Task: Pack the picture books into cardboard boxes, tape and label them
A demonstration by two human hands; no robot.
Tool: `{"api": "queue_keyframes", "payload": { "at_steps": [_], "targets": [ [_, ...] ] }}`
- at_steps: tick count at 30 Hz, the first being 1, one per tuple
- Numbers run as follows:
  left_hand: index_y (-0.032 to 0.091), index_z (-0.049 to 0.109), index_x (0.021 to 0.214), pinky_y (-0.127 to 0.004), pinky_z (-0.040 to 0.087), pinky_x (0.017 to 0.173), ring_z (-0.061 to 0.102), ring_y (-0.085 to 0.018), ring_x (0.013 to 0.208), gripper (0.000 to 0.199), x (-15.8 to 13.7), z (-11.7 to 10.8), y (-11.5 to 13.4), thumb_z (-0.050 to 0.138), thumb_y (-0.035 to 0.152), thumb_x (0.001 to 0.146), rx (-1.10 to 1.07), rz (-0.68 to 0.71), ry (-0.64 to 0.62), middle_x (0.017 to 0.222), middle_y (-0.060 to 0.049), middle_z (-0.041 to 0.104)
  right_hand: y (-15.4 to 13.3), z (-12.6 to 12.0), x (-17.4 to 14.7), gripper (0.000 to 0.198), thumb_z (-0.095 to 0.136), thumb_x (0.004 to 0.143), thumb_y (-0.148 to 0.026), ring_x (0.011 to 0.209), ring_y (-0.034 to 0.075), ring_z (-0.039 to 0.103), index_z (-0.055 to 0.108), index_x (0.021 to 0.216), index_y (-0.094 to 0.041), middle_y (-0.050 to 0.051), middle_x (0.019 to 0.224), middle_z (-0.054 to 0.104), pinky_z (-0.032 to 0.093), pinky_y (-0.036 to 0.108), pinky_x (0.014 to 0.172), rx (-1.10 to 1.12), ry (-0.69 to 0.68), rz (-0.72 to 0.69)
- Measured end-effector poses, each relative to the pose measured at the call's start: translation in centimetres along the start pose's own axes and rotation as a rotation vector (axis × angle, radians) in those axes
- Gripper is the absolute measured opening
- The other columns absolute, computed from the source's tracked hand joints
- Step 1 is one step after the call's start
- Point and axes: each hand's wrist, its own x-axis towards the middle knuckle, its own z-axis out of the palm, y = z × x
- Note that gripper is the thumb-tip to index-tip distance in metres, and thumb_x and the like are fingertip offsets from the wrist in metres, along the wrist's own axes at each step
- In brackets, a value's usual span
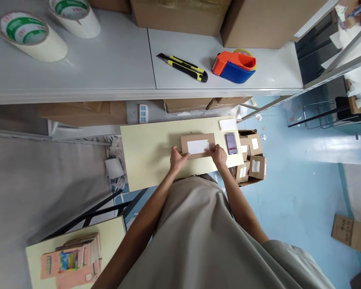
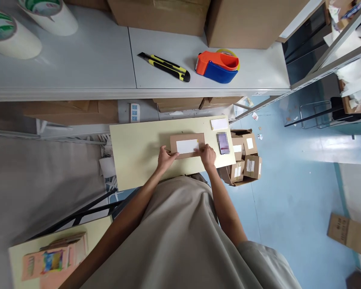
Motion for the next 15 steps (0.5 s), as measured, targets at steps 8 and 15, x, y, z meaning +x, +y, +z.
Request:
{"api": "queue_keyframes", "payload": {
  "at_steps": [8,15],
  "targets": [
    [0.023,0.053,0.147,-0.043,0.060,0.104,0.076,-0.030,0.127,0.074,-2.0,-0.5,-2.8,0.090,0.041,0.085,-0.167,-0.075,-0.171,0.141,-0.019,0.075,4.9,2.6,-3.4,0.056,0.065,0.102,-0.065,0.114,0.028,0.080,0.073,0.132,-0.018,0.016,0.126,0.083,0.062,0.035,0.092,0.606,-0.122,0.090],
    [0.025,0.064,0.138,-0.041,0.065,0.104,0.075,-0.028,0.127,0.057,-5.1,-2.8,-2.0,0.087,0.043,0.089,-0.170,0.010,-0.210,0.141,-0.015,0.075,7.7,2.5,-9.0,0.063,0.061,0.097,-0.076,0.129,0.036,0.074,0.086,0.119,-0.022,0.007,0.125,0.085,0.060,0.045,0.110,0.780,-0.068,-0.005]
  ]
}}
